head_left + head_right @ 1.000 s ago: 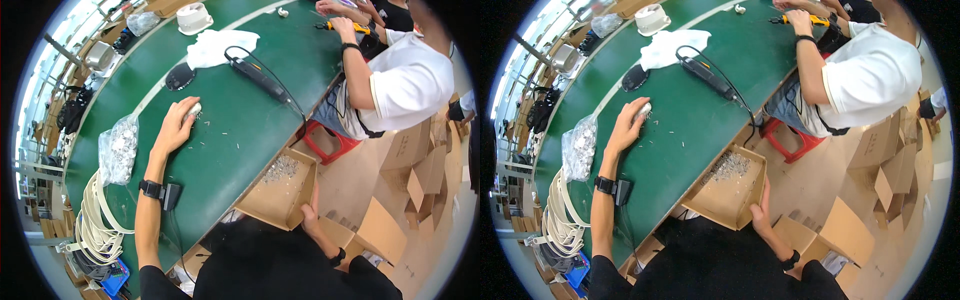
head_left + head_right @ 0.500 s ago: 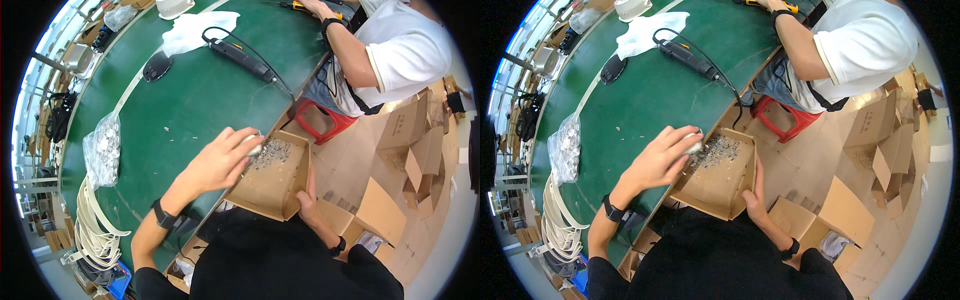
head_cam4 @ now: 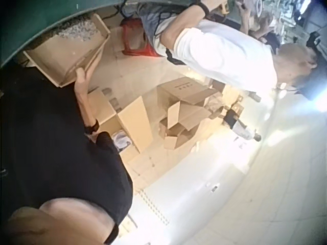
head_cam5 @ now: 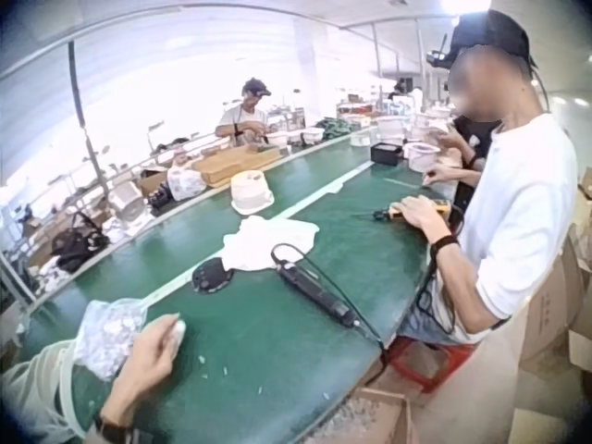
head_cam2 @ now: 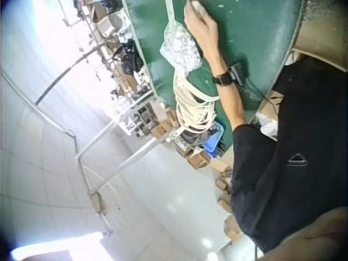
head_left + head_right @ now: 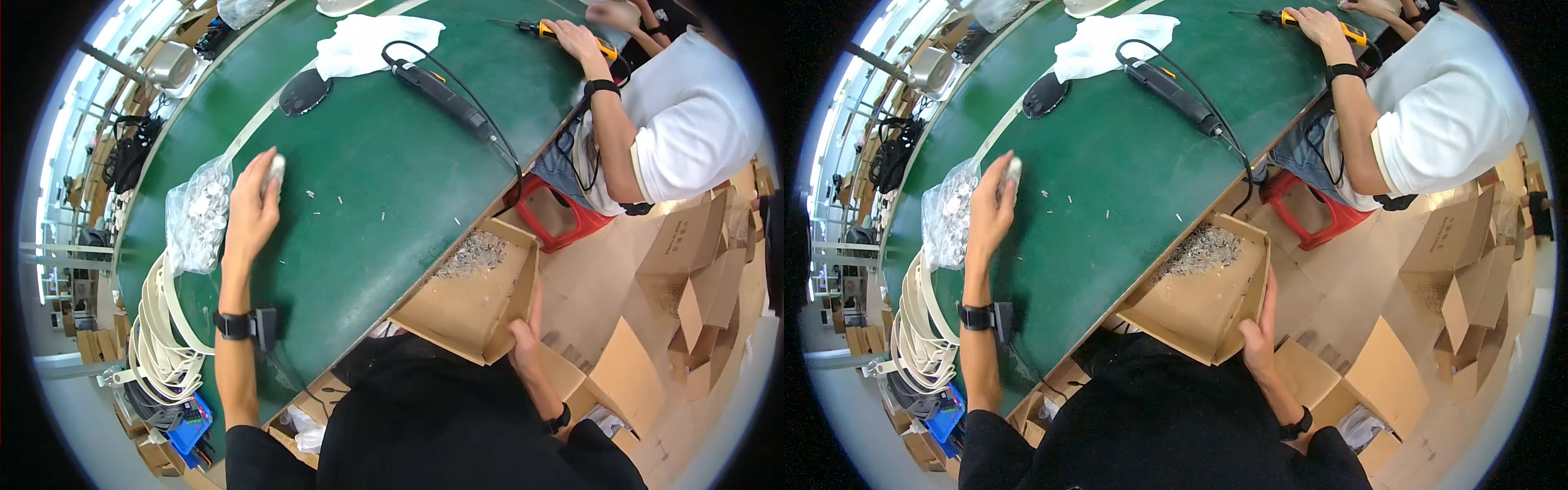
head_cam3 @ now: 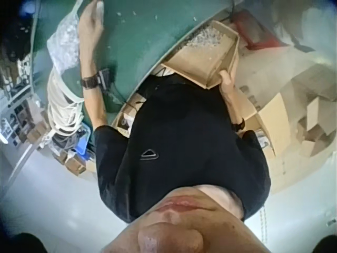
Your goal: The person uses a power drill to fasten screws into a white plastic housing on a green workbench. They then wipe the surface with a cloth and proceed to assemble multiple units of a small white appliance, attaching handles and placing them into cardboard boxes.
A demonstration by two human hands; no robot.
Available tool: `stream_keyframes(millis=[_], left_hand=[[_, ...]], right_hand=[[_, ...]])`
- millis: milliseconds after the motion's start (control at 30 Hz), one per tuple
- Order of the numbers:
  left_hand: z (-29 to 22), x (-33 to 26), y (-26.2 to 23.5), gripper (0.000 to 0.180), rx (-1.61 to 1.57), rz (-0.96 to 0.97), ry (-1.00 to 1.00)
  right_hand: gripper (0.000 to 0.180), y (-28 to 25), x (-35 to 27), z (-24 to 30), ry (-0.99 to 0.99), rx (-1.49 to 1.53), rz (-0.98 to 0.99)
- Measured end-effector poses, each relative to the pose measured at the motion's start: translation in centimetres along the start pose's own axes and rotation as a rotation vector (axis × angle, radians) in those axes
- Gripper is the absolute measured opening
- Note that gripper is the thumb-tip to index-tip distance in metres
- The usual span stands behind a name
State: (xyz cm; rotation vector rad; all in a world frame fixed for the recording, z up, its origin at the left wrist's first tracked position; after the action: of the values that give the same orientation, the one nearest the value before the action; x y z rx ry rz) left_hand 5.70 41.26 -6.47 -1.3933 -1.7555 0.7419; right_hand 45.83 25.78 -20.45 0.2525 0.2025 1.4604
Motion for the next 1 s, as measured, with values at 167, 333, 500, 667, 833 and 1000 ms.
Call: stream_keyframes(millis=[167, 333, 500, 667, 833, 1000], left_hand=[[-4.7, -2.6, 3.7, 0.043, 0.019, 0.156, 0.122], [-13.2, -6.0, 8.5, 0.05, -0.082, 0.402, 0.455], [-17.0, -9.3, 9.9, 0.052, -0.123, 0.62, 0.642], [-16.6, -2.8, 10.3, 0.048, -0.185, 0.239, 0.505], [-19.2, -1.8, 14.3, 0.046, -0.148, 0.38, 0.62], [-19.9, -10.0, 11.7, 0.048, -0.207, 0.419, 0.629]], right_hand=[[0.095, -0.2, 0.4, -0.3, 0.022, -0.026, -0.024], [0.094, -0.2, 2.3, -0.1, -0.031, -0.044, 0.055], [0.093, 0.4, 3.5, 0.8, -0.079, -0.062, 0.089], [0.091, -3.0, 4.2, -0.3, -0.063, -0.087, 0.056], [0.09, -2.6, 6.0, 0.6, -0.152, -0.23, 0.062], [0.09, -1.5, 5.0, -0.1, -0.079, -0.137, 0.028]])
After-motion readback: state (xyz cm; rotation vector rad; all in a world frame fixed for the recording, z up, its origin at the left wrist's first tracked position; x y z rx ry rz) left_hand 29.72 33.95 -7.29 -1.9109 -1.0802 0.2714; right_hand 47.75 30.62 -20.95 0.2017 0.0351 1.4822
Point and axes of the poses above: each hand's wrist, its own x-axis towards the middle knuckle, its own y-axis out of the palm, z = x × y, the point moved 5 cm from there along x, towards the middle knuckle, and after that the axes turned 12 degrees about -y, right-handed, at the moved point
